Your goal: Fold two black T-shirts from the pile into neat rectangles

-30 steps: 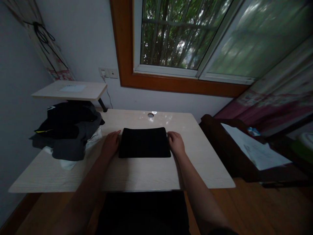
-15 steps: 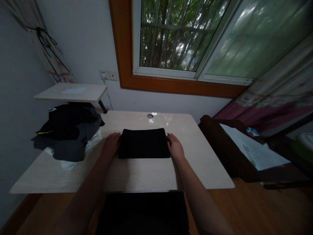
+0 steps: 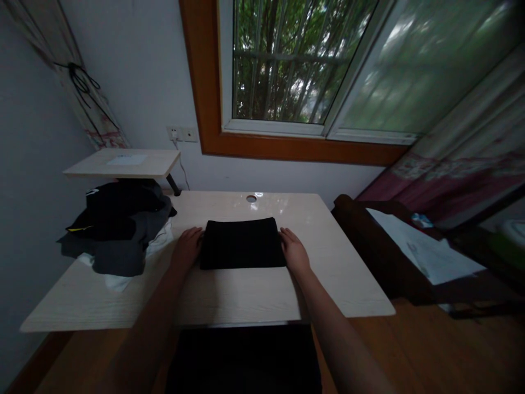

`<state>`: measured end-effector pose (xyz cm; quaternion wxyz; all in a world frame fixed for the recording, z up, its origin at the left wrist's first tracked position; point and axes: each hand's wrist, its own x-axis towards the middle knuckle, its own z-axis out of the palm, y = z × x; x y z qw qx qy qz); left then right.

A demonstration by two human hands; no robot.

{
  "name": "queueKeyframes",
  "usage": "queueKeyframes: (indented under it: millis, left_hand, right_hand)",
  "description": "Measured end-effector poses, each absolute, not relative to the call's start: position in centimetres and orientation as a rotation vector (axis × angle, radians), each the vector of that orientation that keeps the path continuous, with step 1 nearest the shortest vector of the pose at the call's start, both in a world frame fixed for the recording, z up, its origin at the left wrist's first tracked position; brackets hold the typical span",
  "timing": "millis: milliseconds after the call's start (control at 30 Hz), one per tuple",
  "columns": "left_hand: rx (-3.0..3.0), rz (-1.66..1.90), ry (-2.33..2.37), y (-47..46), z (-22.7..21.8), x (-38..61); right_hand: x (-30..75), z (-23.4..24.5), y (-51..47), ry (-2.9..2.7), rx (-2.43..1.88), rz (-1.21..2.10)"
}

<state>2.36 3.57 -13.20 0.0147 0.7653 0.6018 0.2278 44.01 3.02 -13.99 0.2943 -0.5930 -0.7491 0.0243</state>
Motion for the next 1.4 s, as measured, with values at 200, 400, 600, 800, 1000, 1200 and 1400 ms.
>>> queueKeyframes:
  millis: [200, 400, 600, 800, 1000, 1200, 1400]
  left_hand:
    - [2.363, 0.743, 1.875, 3.4, -13.0, 2.4]
    - [2.357, 0.757, 1.867, 3.3, -12.5, 2.6]
    - [2.381, 0.784, 1.864, 3.5, -12.6, 2.6]
    - [2.358, 0.837, 1.858, 3.6, -12.8, 2.5]
    - [2.374, 0.925, 1.829, 3.9, -13.5, 2.2]
    - [2.387, 0.979, 1.807, 3.7, -13.4, 2.2]
    - [2.364, 0.991, 1.788, 3.6, -13.0, 2.3]
  right_hand:
    - [44.3, -14.0, 3.0, -1.975, -1.561, 0.101]
    - [44.7, -14.6, 3.3, -1.982, -1.544, 0.110]
    - [44.8, -14.7, 3.6, -1.952, -1.531, 0.152]
    - [44.9, -15.0, 3.8, -1.943, -1.541, 0.158]
    - [44.9, -14.9, 3.8, -1.943, -1.542, 0.141]
    - [44.8, -14.8, 3.8, -1.961, -1.540, 0.124]
    - [44.8, -14.6, 3.7, -1.958, -1.533, 0.145]
